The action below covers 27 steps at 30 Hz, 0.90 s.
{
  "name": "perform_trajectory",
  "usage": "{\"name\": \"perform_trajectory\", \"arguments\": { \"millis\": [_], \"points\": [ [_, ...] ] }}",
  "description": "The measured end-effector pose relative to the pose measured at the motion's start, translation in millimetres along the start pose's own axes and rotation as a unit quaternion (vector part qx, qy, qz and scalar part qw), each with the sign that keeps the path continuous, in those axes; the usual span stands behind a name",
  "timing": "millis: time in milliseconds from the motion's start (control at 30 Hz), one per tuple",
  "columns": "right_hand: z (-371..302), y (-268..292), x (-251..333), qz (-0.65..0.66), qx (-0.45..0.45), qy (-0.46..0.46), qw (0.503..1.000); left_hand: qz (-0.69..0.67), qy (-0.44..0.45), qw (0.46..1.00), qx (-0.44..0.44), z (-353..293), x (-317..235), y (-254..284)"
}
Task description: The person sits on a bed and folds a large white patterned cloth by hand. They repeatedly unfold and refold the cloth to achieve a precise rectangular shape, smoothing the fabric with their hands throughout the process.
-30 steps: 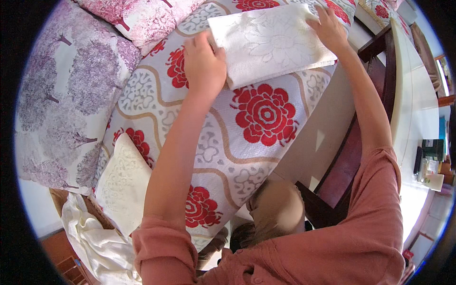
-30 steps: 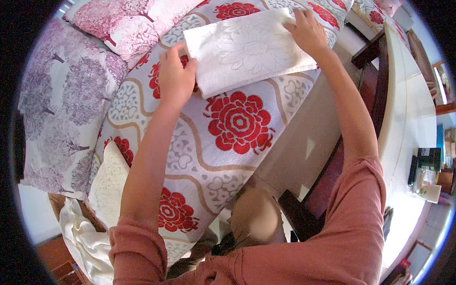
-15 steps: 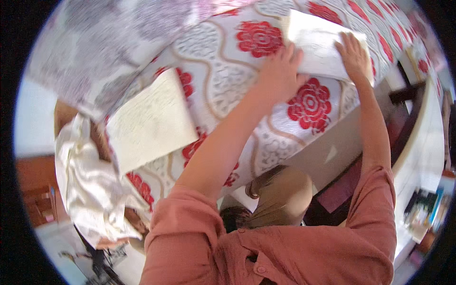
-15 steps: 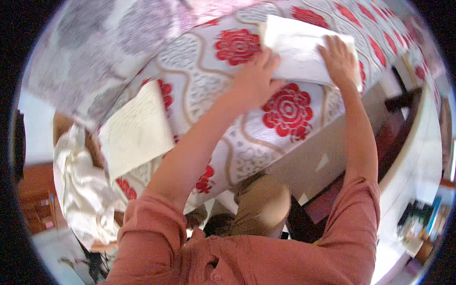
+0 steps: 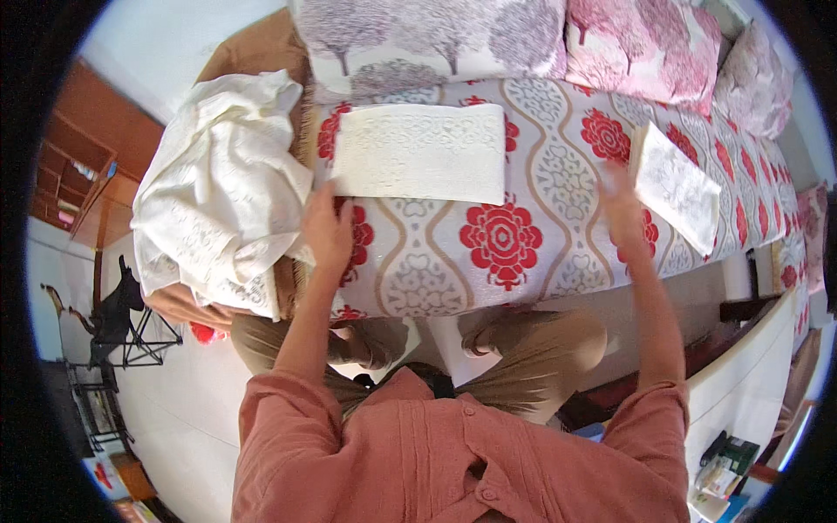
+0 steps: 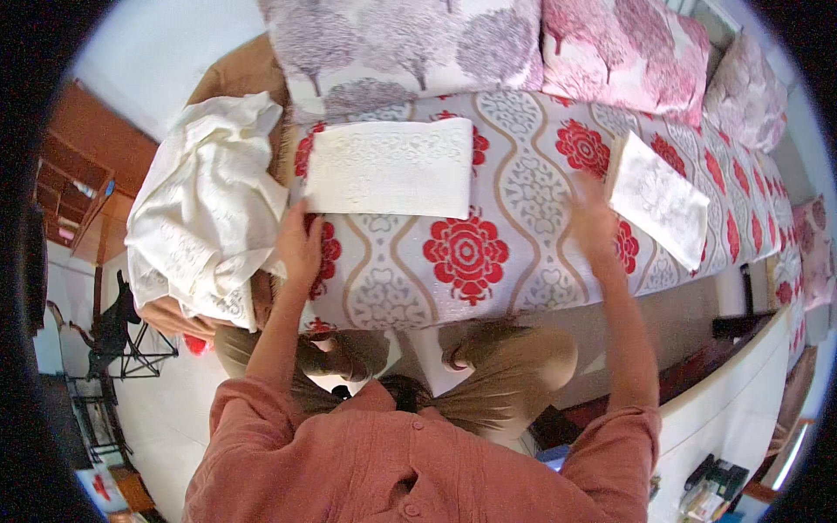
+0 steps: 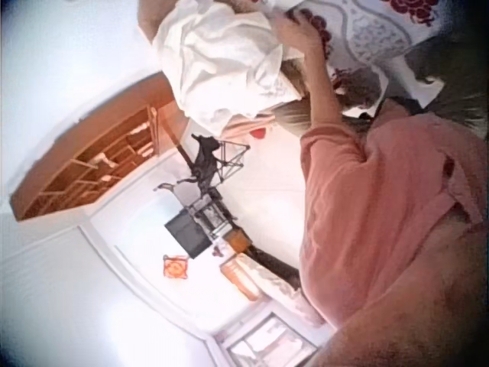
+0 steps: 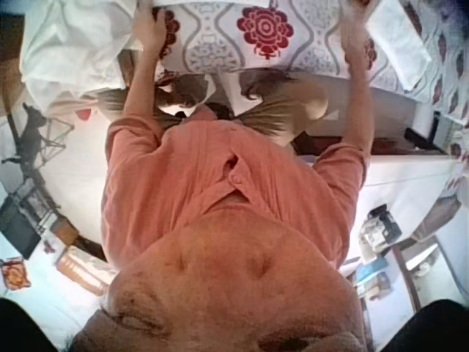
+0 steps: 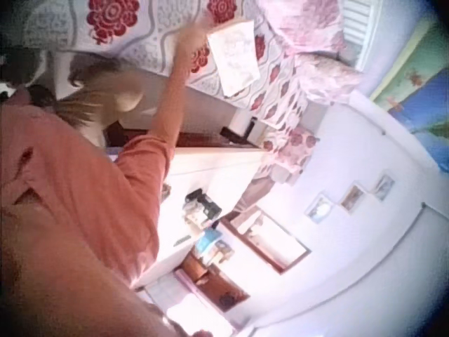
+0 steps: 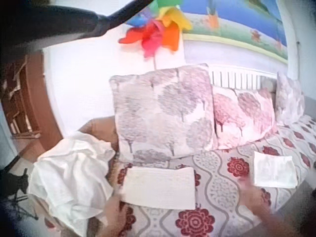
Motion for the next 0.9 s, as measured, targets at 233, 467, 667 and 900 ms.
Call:
{"name": "perform_trajectory", "arguments": {
  "millis": [233,467,667,900],
  "points": [
    [-15.3,-99.8,264.4,0.094,0.221,0.171,0.956,-0.359,0.106,0.924,-0.075,22.5,-2.8,-10.8],
    [4.0,-100.2,313.8,0.342,0.146,0.025,0.928,-0.201,-0.222,0.952,-0.055,-15.2,-86.1,59.0],
    [-5.9,-90.0,294.0,0.401,0.242,-0.046,0.882,-0.270,-0.196,0.940,0.070,-73.2,-109.6,58.7],
    [-52.2,-15.2,310.6,0.609,0.117,-0.013,0.784,-0.150,-0.313,0.937,0.045,-82.7,-111.4,109.8]
  ]
}}
Point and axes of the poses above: each hand's wrist, its own z-axis towards the middle knuckle, its own y-axis out of the back of the hand, x = y × z, the point moved 4 cm from there along z, towards the middle knuckle, and after that the axes turned 15 degrees about x, right-handed, at the moved point
